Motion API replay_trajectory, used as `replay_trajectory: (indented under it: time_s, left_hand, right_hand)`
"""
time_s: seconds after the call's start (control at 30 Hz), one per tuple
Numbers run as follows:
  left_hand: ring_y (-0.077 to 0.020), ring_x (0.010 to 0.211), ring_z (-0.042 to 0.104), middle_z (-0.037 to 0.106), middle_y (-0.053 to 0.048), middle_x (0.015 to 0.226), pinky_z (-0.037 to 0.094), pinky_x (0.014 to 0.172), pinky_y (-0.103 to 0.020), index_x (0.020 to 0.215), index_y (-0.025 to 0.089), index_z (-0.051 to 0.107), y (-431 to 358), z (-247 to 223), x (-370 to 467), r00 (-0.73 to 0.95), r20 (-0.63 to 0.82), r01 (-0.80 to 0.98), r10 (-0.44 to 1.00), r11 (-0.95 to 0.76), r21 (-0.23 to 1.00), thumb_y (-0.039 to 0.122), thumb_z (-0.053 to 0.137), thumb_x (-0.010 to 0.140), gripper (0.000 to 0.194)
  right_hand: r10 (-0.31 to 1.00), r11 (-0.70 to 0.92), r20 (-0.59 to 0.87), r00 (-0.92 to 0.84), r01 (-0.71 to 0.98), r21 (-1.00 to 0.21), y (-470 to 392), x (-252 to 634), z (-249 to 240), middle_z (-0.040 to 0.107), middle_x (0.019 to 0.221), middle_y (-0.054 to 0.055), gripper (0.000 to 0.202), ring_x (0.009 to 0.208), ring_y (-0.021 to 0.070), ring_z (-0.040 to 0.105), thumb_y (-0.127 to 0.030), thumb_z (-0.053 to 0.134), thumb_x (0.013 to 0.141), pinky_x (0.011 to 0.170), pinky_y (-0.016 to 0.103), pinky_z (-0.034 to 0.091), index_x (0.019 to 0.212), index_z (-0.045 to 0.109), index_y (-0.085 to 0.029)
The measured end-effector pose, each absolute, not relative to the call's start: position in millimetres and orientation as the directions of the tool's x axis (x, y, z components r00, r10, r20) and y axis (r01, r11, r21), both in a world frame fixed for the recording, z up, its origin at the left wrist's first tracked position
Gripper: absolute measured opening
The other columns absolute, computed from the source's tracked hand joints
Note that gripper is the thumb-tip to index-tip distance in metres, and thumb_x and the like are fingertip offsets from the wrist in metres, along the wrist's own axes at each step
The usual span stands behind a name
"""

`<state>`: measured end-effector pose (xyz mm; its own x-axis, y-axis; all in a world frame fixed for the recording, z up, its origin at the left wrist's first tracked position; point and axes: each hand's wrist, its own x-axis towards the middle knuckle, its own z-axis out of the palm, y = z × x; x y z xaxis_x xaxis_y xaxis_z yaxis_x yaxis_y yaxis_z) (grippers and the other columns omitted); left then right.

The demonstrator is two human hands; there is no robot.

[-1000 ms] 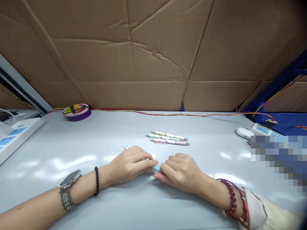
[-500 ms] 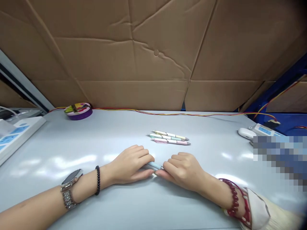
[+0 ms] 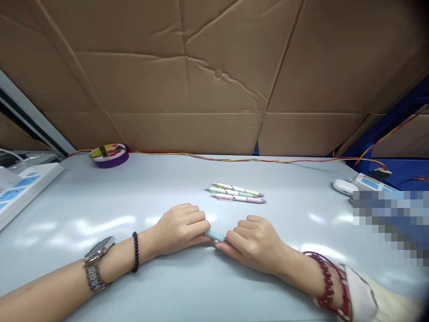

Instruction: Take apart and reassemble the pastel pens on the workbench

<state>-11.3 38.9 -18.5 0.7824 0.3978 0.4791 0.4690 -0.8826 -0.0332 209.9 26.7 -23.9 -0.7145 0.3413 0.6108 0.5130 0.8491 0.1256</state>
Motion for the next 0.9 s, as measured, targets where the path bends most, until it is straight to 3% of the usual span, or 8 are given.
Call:
replay_trajectory:
  time_s: [0.17,0.23,0.33,0.43,0.57,0.9]
  left_hand:
    - [-0.0135,0.056,0.044,0.054,-0.001,0.063,0.033,0.054,-0.025,0.075,0.017,0.055,39.1,-18.3,-11.4,0.773,0.484,0.474,0.410,-0.880,-0.012,0.034,0.036,0.096,0.034]
    - [-0.0133,0.055,0.044,0.054,-0.001,0.064,0.033,0.054,-0.025,0.072,0.017,0.053,38.3,-18.2,-11.0,0.781,0.467,0.474,0.413,-0.880,-0.014,0.032,0.033,0.097,0.035]
    - [-0.0133,0.055,0.043,0.052,-0.001,0.063,0.032,0.053,-0.025,0.067,0.018,0.049,37.0,-18.2,-10.2,0.818,0.406,0.462,0.408,-0.886,-0.040,0.031,0.030,0.097,0.038]
    - [-0.0134,0.055,0.044,0.052,-0.001,0.063,0.033,0.053,-0.025,0.069,0.018,0.049,36.8,-17.8,-9.4,0.832,0.369,0.460,0.415,-0.887,-0.041,0.033,0.028,0.098,0.039]
    - [-0.0133,0.055,0.045,0.052,0.000,0.063,0.033,0.053,-0.025,0.069,0.018,0.047,37.4,-17.5,-9.0,0.828,0.358,0.473,0.432,-0.880,-0.032,0.036,0.028,0.097,0.039]
    - [-0.0129,0.054,0.043,0.051,0.000,0.063,0.031,0.053,-0.026,0.068,0.018,0.047,37.1,-18.8,-8.7,0.828,0.353,0.479,0.435,-0.876,-0.043,0.035,0.030,0.097,0.038]
  right_hand:
    - [0.370,0.859,0.599,-0.710,0.508,0.071,29.1,208.8,-21.8,0.045,0.045,-0.002,0.042,0.042,0.0109,0.036,-0.034,0.040,0.093,0.046,0.027,0.021,0.055,0.048,-0.018]
    - [0.354,0.885,0.604,-0.714,0.464,0.030,29.6,208.2,-17.5,0.051,0.053,0.000,0.033,0.049,0.0125,0.042,-0.034,0.040,0.093,0.046,0.026,0.027,0.069,0.055,-0.017]
    - [0.294,0.923,0.651,-0.700,0.386,-0.002,28.1,208.3,-10.0,0.060,0.074,0.005,0.016,0.063,0.0141,0.048,-0.022,0.041,0.091,0.054,0.025,0.038,0.089,0.056,-0.015]
    - [0.237,0.942,0.676,-0.698,0.335,0.017,25.2,209.6,-5.3,0.060,0.080,0.004,0.018,0.066,0.0126,0.048,-0.009,0.041,0.089,0.060,0.025,0.042,0.082,0.055,-0.017]
    - [0.201,0.953,0.663,-0.721,0.301,0.038,24.6,211.5,-4.6,0.058,0.072,0.003,0.022,0.061,0.0123,0.045,-0.004,0.041,0.088,0.055,0.025,0.040,0.074,0.054,-0.016]
    - [0.306,0.940,0.655,-0.691,0.327,-0.093,22.1,213.1,-3.7,0.061,0.076,0.003,0.022,0.065,0.0127,0.050,-0.010,0.038,0.092,0.060,0.026,0.043,0.081,0.056,-0.017]
